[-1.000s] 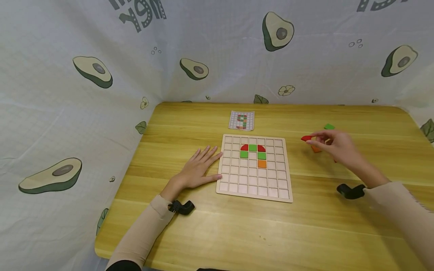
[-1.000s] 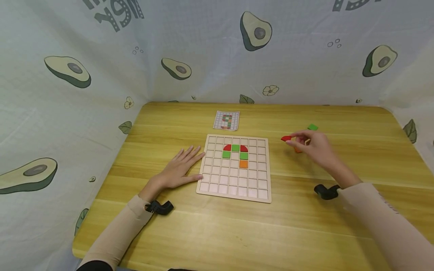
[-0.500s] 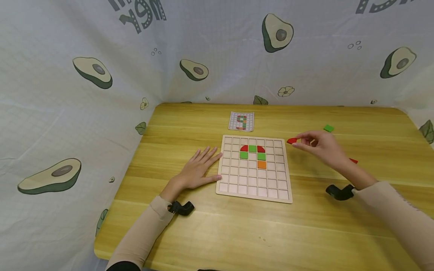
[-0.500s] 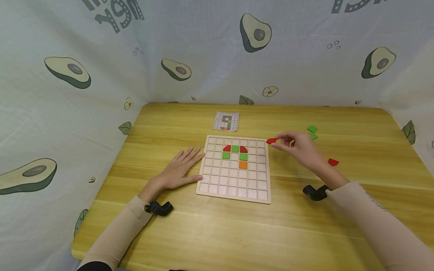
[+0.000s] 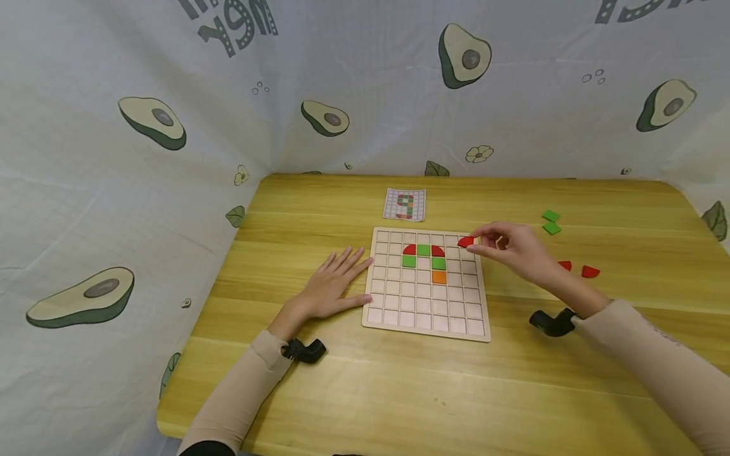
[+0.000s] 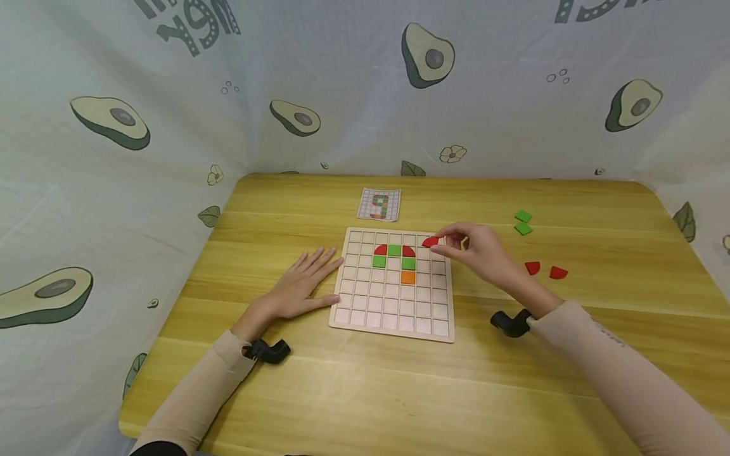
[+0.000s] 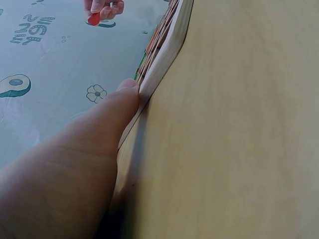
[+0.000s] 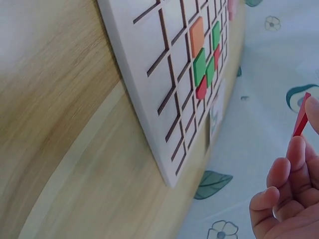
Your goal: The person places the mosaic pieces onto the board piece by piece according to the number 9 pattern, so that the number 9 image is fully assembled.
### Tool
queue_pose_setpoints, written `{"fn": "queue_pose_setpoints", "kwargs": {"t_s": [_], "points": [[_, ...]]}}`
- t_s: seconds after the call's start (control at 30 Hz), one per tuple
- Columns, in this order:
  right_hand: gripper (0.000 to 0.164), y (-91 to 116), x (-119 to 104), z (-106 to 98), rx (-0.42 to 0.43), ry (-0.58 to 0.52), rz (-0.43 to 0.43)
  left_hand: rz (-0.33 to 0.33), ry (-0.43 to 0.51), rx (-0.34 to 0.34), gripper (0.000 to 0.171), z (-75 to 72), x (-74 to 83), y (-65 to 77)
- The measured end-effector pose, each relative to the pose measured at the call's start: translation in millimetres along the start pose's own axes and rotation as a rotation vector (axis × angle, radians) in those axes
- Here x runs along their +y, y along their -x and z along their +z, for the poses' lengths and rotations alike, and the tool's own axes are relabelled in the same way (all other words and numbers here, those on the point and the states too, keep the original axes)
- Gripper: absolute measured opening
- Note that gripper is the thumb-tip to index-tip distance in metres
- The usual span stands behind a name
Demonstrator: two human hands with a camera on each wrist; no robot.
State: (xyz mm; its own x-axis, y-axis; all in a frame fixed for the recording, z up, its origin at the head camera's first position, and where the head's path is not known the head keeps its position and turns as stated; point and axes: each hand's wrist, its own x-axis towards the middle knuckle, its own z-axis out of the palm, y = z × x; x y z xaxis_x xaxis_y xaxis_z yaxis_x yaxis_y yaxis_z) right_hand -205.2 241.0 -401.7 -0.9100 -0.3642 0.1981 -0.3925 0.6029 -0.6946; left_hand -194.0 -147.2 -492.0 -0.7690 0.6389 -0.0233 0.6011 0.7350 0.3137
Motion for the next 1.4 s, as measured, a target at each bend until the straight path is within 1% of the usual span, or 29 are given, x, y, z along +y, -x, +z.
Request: {"fn": "queue_pose_setpoints", "kwargs": {"t_s": [0.23, 0.53, 0.77, 0.97, 1.13, 1.4], "points": [[0.02, -5, -5, 9, -0.033, -0.025, 0.005, 0.0, -0.003, 0.007, 0.082, 0.1, 0.0, 0.2], [0.019, -12, -9, 23, -0.059, -0.048, -0.046, 0.004, 0.0, 0.011, 0.081, 0.7, 0.1, 1.1], [0.022, -16, -13, 28, -0.112, -0.04, -0.053, 0.002, 0.001, 0.006, 0.081, 0.7, -1.4, 1.2], [0.018, -21, -12, 33, -0.126, -0.049, -0.106, 0.006, 0.005, 0.012, 0.081, -0.2, -1.2, 0.8], [0.018, -24, -13, 35, -0.145, -0.074, -0.147, 0.006, 0.011, 0.009, 0.081, -1.6, -0.8, 1.0], [0.022, -30, -15, 40, -0.197, -0.088, -0.154, -0.002, 0.004, 0.0, 0.081, -0.3, -2.2, 0.2]]}}
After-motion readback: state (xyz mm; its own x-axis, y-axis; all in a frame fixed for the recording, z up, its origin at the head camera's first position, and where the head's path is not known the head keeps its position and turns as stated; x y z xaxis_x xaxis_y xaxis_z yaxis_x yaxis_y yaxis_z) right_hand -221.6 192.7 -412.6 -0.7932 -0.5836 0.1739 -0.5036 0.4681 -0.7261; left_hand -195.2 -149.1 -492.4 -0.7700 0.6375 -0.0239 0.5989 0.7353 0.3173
